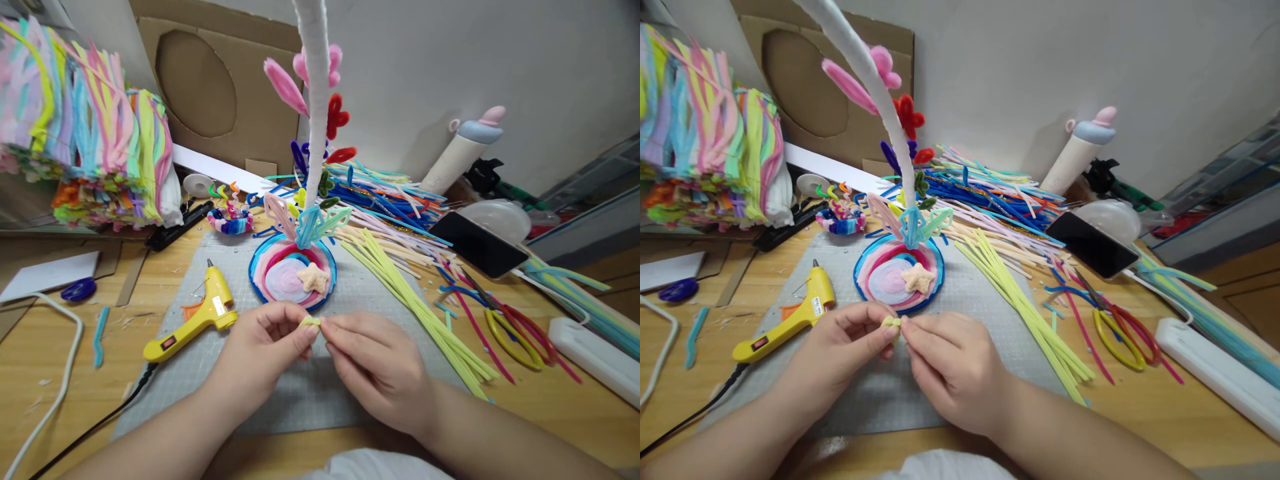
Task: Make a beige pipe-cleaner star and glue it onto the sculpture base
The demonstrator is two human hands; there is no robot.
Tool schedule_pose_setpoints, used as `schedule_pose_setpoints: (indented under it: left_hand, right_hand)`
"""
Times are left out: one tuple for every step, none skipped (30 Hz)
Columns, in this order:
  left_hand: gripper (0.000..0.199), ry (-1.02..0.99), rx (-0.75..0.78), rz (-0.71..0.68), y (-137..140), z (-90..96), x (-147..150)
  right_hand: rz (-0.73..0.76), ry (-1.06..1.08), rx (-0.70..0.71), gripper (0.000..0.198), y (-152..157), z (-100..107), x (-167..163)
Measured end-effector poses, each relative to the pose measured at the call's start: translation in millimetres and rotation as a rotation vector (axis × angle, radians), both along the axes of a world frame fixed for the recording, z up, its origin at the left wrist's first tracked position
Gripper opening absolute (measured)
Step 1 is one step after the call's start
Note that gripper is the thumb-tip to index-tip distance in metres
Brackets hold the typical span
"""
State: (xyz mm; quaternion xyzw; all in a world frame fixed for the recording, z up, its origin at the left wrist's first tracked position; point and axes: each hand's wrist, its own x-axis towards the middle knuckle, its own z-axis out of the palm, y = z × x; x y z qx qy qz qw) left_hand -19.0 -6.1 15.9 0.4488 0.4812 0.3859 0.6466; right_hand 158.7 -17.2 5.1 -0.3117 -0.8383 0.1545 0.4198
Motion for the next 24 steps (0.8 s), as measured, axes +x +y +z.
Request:
schedule_pose_setpoints:
  left_hand:
    - [0.019,0.005,0.004,0.008,0.1,-0.1,0.3]
    - [0.019,0.015,0.009,0.020,0.2,-0.2,0.4]
    - [0.019,0.027,0.014,0.032,0.2,-0.5,0.5]
    - [0.019,0.039,0.020,0.045,0.2,-0.8,0.6]
    - [0.019,0.049,0.026,0.053,0.2,-1.2,0.7]
    - [0.019,0.057,0.031,0.058,0.3,-1.6,0.7]
    - [0.018,0.060,0.034,0.060,0.5,-1.9,0.9]
    - [0.018,0.058,0.032,0.059,0.8,-2.0,1.1]
    - [0.018,0.054,0.024,0.060,1.3,-2.0,1.3]
    - [0.018,0.046,0.009,0.064,1.9,-1.8,1.6]
    - [0.018,0.034,-0.008,0.073,2.6,-1.4,1.8]
    - [0.018,0.019,-0.024,0.082,3.3,-1.1,1.9]
    - [0.017,0.004,-0.034,0.090,4.1,-0.8,1.8]
    - [0.017,-0.010,-0.037,0.096,4.8,-0.7,1.5]
    - [0.017,-0.019,-0.032,0.102,5.5,-0.7,1.0]
    - [0.016,-0.024,-0.025,0.107,6.2,-1.0,0.3]
    - [0.016,-0.024,-0.018,0.106,6.7,-1.6,-0.6]
    - [0.017,-0.025,-0.015,0.100,7.1,-2.3,-1.6]
    - [0.017,-0.033,-0.017,0.089,7.4,-3.2,-2.6]
    - [0.017,-0.048,-0.025,0.067,7.5,-4.1,-3.5]
    - [0.018,-0.068,-0.038,0.036,7.3,-5.0,-4.3]
    - [0.018,-0.092,-0.053,-0.002,7.0,-5.7,-4.9]
    - [0.019,-0.111,-0.069,-0.044,6.6,-6.1,-5.3]
    - [0.020,-0.124,-0.083,-0.084,6.0,-6.4,-5.5]
  right_hand:
    - [0.000,-0.012,0.004,0.046,-0.8,-0.3,-0.2]
    - [-0.001,-0.014,0.005,0.047,-1.7,-0.7,-0.4]
    - [-0.003,-0.008,0.003,0.047,-2.7,-1.3,-0.8]
    - [-0.005,0.003,-0.001,0.047,-3.6,-1.9,-1.2]
    - [-0.007,0.012,-0.003,0.047,-4.4,-2.5,-1.6]
    - [-0.009,0.016,-0.009,0.047,-5.1,-3.0,-2.0]
    - [-0.008,0.013,-0.015,0.048,-5.5,-3.4,-2.4]
    - [-0.001,0.006,-0.025,0.048,-5.8,-3.5,-2.9]
    - [0.009,-0.002,-0.040,0.049,-5.9,-3.4,-3.3]
    - [0.025,-0.007,-0.064,0.049,-5.9,-3.1,-3.8]
    - [0.047,-0.007,-0.097,0.049,-5.8,-2.8,-4.2]
    - [0.074,0.000,-0.136,0.048,-5.5,-2.4,-4.8]
    - [0.103,0.012,-0.176,0.049,-5.2,-2.1,-5.3]
    - [0.132,0.029,-0.216,0.049,-4.7,-2.0,-5.8]
    - [0.157,0.048,-0.249,0.049,-4.1,-2.1,-6.2]
    - [0.178,0.063,-0.276,0.050,-3.4,-2.3,-6.4]
    - [0.195,0.071,-0.295,0.050,-2.7,-2.6,-6.6]
    - [0.208,0.078,-0.306,0.051,-1.9,-2.8,-6.5]
    - [0.217,0.088,-0.309,0.051,-1.2,-3.0,-6.3]
    - [0.221,0.105,-0.308,0.050,-0.5,-2.8,-5.9]
    - [0.215,0.131,-0.303,0.049,0.2,-2.4,-5.3]
    - [0.195,0.165,-0.295,0.047,0.8,-1.6,-4.8]
    - [0.162,0.205,-0.284,0.045,1.3,-0.5,-4.2]
    - [0.123,0.242,-0.271,0.043,1.8,0.8,-3.6]
